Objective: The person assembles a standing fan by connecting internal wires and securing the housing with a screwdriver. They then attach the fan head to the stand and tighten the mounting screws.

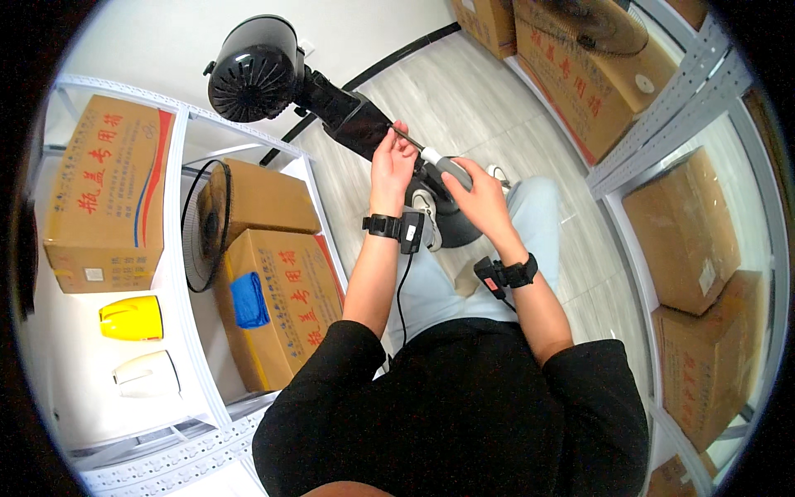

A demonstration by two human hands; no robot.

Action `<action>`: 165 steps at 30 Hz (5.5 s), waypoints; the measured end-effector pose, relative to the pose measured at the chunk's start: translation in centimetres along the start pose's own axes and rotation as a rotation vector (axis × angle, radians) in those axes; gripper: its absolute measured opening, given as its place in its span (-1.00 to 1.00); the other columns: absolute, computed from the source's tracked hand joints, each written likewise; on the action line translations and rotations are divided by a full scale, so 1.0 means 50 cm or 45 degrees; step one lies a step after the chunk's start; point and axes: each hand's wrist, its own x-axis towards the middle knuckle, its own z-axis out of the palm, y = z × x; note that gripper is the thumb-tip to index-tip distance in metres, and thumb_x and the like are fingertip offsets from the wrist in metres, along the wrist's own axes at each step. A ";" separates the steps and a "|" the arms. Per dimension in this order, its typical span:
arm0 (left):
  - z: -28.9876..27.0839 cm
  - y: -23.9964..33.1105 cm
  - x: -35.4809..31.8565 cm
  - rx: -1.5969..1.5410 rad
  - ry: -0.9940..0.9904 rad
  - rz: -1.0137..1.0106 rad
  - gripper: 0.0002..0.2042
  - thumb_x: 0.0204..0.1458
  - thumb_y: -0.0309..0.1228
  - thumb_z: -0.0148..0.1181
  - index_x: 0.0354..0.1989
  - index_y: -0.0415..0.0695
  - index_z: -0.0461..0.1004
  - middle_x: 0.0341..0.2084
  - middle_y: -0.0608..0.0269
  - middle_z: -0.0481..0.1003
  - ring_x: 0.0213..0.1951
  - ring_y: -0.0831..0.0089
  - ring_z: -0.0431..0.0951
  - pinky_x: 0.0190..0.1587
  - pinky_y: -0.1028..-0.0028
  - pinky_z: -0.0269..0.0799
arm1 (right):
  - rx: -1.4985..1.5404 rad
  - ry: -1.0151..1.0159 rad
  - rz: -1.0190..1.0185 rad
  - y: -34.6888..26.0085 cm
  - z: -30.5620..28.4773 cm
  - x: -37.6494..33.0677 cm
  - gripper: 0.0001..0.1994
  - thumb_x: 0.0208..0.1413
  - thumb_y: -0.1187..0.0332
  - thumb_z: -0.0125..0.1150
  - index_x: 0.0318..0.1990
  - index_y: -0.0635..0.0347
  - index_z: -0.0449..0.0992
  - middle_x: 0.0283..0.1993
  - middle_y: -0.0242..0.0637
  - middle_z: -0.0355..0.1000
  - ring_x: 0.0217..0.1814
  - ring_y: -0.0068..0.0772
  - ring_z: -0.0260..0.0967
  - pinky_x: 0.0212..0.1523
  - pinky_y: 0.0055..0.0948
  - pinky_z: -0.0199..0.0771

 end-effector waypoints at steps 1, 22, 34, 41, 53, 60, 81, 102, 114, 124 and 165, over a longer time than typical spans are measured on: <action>0.001 0.001 -0.003 0.001 -0.004 -0.024 -0.81 0.23 -0.42 0.00 -0.05 -0.22 0.37 -0.25 0.23 0.45 -0.42 0.57 0.30 -0.40 0.59 0.25 | 0.064 -0.060 0.072 -0.004 -0.001 0.003 -0.62 0.12 0.16 0.22 -0.01 0.22 0.50 -0.41 -0.27 0.53 -0.56 -0.57 0.41 -0.49 -0.52 0.39; 0.009 0.008 -0.004 0.145 0.005 -0.089 -0.84 0.18 -0.43 0.12 -0.15 -0.23 0.41 -0.29 0.19 0.48 -0.46 0.63 0.34 -0.43 0.65 0.26 | 0.220 -0.044 0.176 0.019 0.016 0.035 -0.64 0.11 0.22 0.23 0.04 0.13 0.43 -0.23 -0.13 0.48 -0.30 -0.38 0.46 -0.38 -0.46 0.40; 0.006 0.011 0.000 0.111 0.004 -0.128 -0.79 0.15 -0.45 0.14 -0.09 -0.27 0.38 -0.26 0.16 0.48 -0.44 0.59 0.36 -0.44 0.60 0.26 | 0.455 -0.184 0.399 0.011 0.010 0.038 -0.59 0.09 0.15 0.26 0.04 0.13 0.41 -0.33 -0.29 0.52 -0.51 -0.55 0.41 -0.59 -0.63 0.33; -0.020 0.014 0.010 0.188 0.004 -0.078 -0.79 0.14 -0.45 0.16 -0.10 -0.26 0.40 -0.27 0.16 0.48 -0.44 0.60 0.36 -0.44 0.60 0.26 | -0.216 0.143 -0.191 0.018 0.035 0.020 -0.56 0.09 0.07 0.23 0.00 0.18 0.42 -0.43 -0.24 0.52 -0.47 -0.41 0.46 -0.54 -0.58 0.41; 0.000 0.009 -0.006 0.285 0.023 -0.031 -0.81 0.14 -0.42 0.17 -0.15 -0.25 0.42 -0.32 0.19 0.49 -0.50 0.67 0.32 -0.50 0.67 0.20 | -0.143 0.124 -0.188 0.012 0.032 0.020 -0.56 0.05 0.14 0.28 0.04 0.14 0.40 -0.37 -0.18 0.51 -0.53 -0.42 0.45 -0.53 -0.51 0.41; 0.031 0.005 -0.021 0.256 0.132 -0.064 -0.87 0.15 -0.41 0.16 -0.24 -0.23 0.46 -0.36 0.25 0.50 -0.51 0.65 0.33 -0.51 0.64 0.19 | 0.751 -0.250 0.568 0.015 0.015 0.037 -0.65 0.15 0.17 0.19 0.02 0.14 0.41 -0.36 -0.17 0.51 -0.52 -0.44 0.46 -0.53 -0.49 0.43; -0.010 0.010 0.004 0.342 0.060 -0.028 -0.90 0.17 -0.43 0.14 -0.30 -0.21 0.45 -0.42 0.24 0.47 -0.54 0.66 0.30 -0.53 0.65 0.18 | -0.255 0.137 -0.277 0.018 0.028 0.013 -0.59 0.06 0.18 0.30 0.01 0.17 0.43 -0.09 -0.09 0.39 -0.45 -0.40 0.46 -0.51 -0.53 0.45; 0.018 0.012 -0.014 0.304 0.067 -0.065 -0.84 0.18 -0.43 0.12 -0.16 -0.25 0.41 -0.37 0.23 0.48 -0.52 0.68 0.30 -0.53 0.68 0.16 | 0.683 -0.260 0.589 -0.005 0.007 0.041 -0.53 0.16 0.14 0.22 0.11 0.25 0.33 -0.33 -0.26 0.49 -0.37 -0.55 0.48 -0.52 -0.66 0.37; -0.017 0.021 0.001 0.264 0.007 -0.041 -0.87 0.18 -0.45 0.09 -0.18 -0.25 0.40 -0.33 0.18 0.49 -0.50 0.65 0.33 -0.52 0.66 0.19 | 0.575 -0.094 0.445 0.003 0.031 0.045 -0.66 0.21 0.17 0.13 0.01 0.19 0.41 -0.47 -0.40 0.45 -0.50 -0.64 0.44 -0.56 -0.66 0.27; -0.054 0.081 -0.050 0.515 -0.050 -0.276 -0.77 0.22 -0.51 -0.04 -0.01 -0.37 0.28 -0.24 -0.08 0.49 -0.42 0.53 0.43 -0.46 0.59 0.31 | -0.332 0.152 -0.249 0.026 0.046 0.035 -0.57 0.09 0.24 0.29 0.08 0.18 0.38 -0.29 -0.32 0.47 -0.43 -0.54 0.46 -0.46 -0.57 0.40; -0.138 0.176 -0.118 0.423 -0.011 -0.121 -0.79 0.18 -0.49 0.10 -0.05 -0.30 0.40 -0.18 0.04 0.49 -0.35 0.57 0.45 -0.32 0.64 0.39 | 0.414 -0.248 0.348 -0.002 0.032 0.047 -0.58 0.08 0.18 0.30 0.01 0.25 0.43 -0.30 -0.34 0.48 -0.40 -0.63 0.45 -0.50 -0.65 0.39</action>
